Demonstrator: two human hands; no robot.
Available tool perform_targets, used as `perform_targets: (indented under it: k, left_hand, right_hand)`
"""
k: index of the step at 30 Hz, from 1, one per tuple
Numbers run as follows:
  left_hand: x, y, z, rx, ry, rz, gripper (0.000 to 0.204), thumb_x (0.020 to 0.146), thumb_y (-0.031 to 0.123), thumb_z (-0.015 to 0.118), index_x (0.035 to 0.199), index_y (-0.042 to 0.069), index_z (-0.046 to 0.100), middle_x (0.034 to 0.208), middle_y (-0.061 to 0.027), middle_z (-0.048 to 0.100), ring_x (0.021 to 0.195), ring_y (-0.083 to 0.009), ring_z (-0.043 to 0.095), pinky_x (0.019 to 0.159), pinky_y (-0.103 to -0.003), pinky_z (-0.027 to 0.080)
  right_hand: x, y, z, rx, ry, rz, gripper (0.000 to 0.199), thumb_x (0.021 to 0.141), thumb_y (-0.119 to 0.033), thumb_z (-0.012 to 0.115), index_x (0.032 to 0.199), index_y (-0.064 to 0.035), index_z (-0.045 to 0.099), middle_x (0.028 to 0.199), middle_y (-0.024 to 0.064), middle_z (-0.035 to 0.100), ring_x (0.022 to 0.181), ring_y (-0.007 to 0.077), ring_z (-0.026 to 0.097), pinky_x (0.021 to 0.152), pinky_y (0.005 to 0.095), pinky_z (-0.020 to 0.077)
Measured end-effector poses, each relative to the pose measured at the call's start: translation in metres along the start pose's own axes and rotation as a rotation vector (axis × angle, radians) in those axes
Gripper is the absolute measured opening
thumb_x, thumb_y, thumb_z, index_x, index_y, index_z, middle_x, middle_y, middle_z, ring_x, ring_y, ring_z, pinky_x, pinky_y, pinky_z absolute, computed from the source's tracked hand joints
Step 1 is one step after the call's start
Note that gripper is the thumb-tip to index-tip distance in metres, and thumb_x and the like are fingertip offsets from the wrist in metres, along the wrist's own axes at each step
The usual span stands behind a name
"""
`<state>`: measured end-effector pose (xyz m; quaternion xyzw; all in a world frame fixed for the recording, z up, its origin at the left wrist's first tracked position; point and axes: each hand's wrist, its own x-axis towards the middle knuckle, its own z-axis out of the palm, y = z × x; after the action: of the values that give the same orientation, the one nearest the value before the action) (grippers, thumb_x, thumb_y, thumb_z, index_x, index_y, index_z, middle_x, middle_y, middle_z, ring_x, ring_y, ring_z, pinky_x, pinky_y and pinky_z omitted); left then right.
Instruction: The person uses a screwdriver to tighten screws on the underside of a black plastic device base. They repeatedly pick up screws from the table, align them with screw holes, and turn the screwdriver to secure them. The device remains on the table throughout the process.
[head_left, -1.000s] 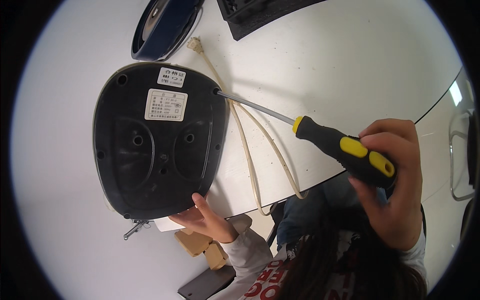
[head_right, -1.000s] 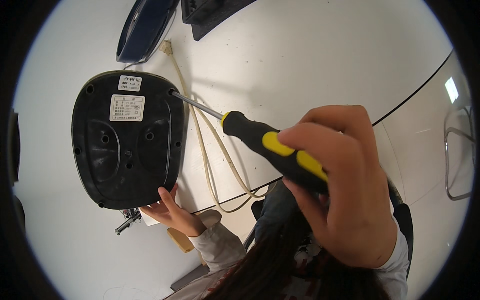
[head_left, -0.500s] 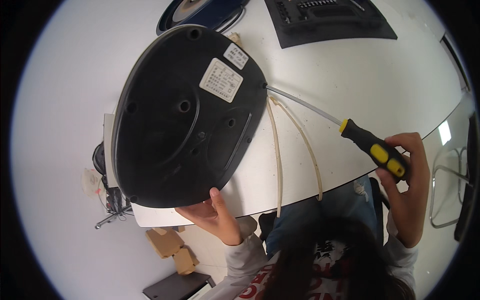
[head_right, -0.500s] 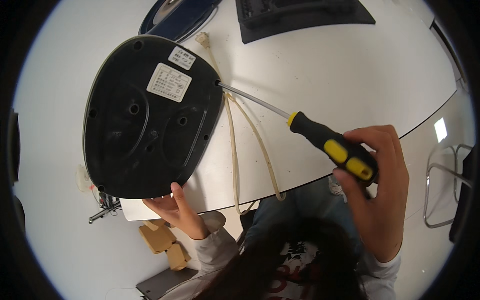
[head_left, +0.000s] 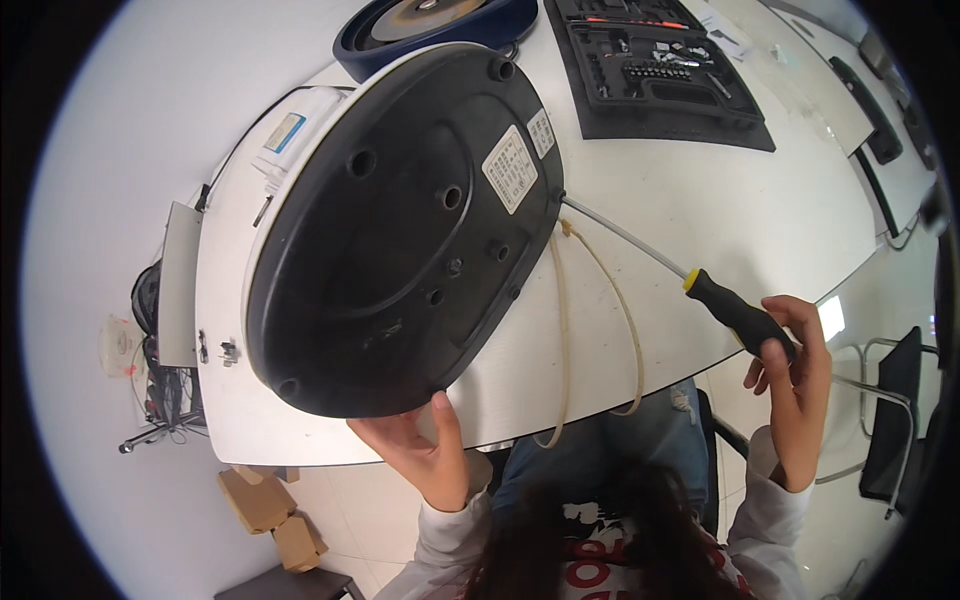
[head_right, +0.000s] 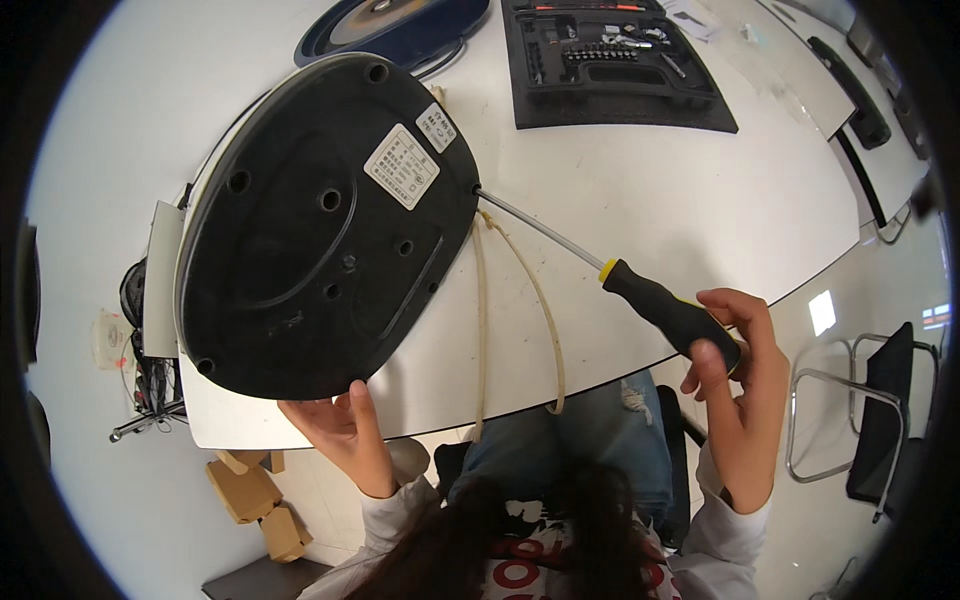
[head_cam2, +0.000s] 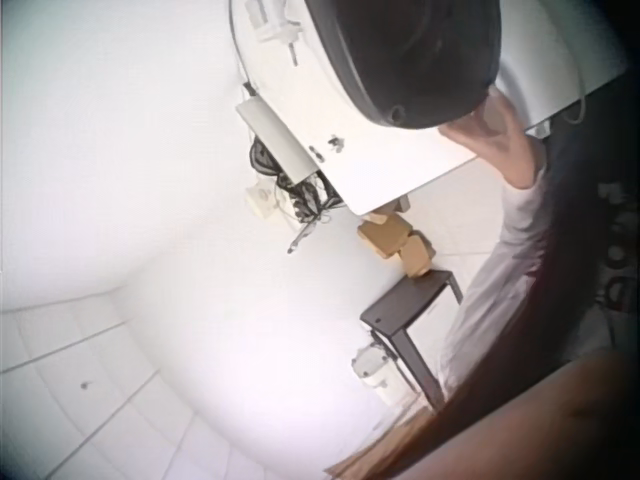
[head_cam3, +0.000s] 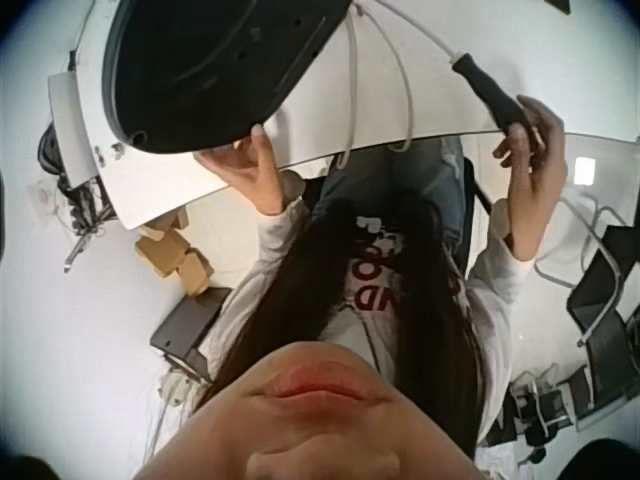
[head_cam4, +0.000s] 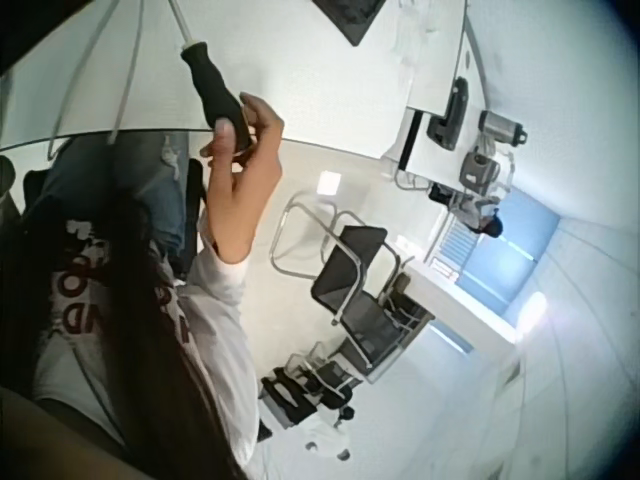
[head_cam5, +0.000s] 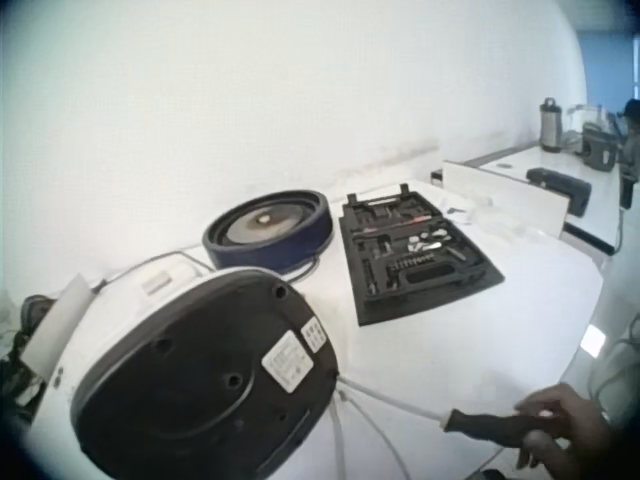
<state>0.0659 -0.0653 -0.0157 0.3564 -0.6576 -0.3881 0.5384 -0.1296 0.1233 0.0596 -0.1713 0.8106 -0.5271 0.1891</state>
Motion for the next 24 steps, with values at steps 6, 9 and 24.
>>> perform_targets:
  k: [6, 9, 24]
  left_hand:
    - [-0.003, -0.012, -0.005, 0.118, -0.021, 0.022, 0.075, 0.075, -0.001, 0.063, 0.136, 0.004, 0.018, 0.125, -0.0146, 0.041, 0.102, -0.0228, 0.053, 0.074, -0.028, 0.049]
    - [-0.004, -0.014, -0.007, 0.141, -0.015, 0.014, 0.076, 0.075, -0.002, 0.064, 0.135, 0.004, 0.019, 0.124, -0.0152, 0.042, 0.102, -0.0238, 0.054, 0.073, -0.027, 0.050]
    - [-0.004, -0.013, -0.010, 0.145, 0.009, -0.005, 0.077, 0.071, -0.007, 0.065, 0.134, 0.003, 0.021, 0.119, -0.0170, 0.047, 0.103, -0.0253, 0.056, 0.070, -0.026, 0.053]
  right_hand:
    - [0.000, 0.008, 0.011, -0.047, 0.048, -0.265, 0.057, 0.071, 0.005, 0.061, 0.123, -0.0061, 0.040, 0.117, 0.0109, 0.049, 0.079, 0.0125, 0.053, 0.059, 0.0213, 0.0457]
    - [-0.002, 0.000, 0.016, 0.012, 0.147, -0.245, 0.058, 0.070, 0.007, 0.062, 0.122, -0.0060, 0.039, 0.116, 0.0098, 0.047, 0.078, 0.0114, 0.055, 0.053, 0.0182, 0.0463]
    - [-0.007, -0.003, 0.013, -0.070, 0.061, -0.234, 0.071, 0.065, 0.010, 0.063, 0.128, -0.0081, 0.036, 0.121, 0.0098, 0.045, 0.077, 0.0109, 0.056, 0.052, 0.0168, 0.0449]
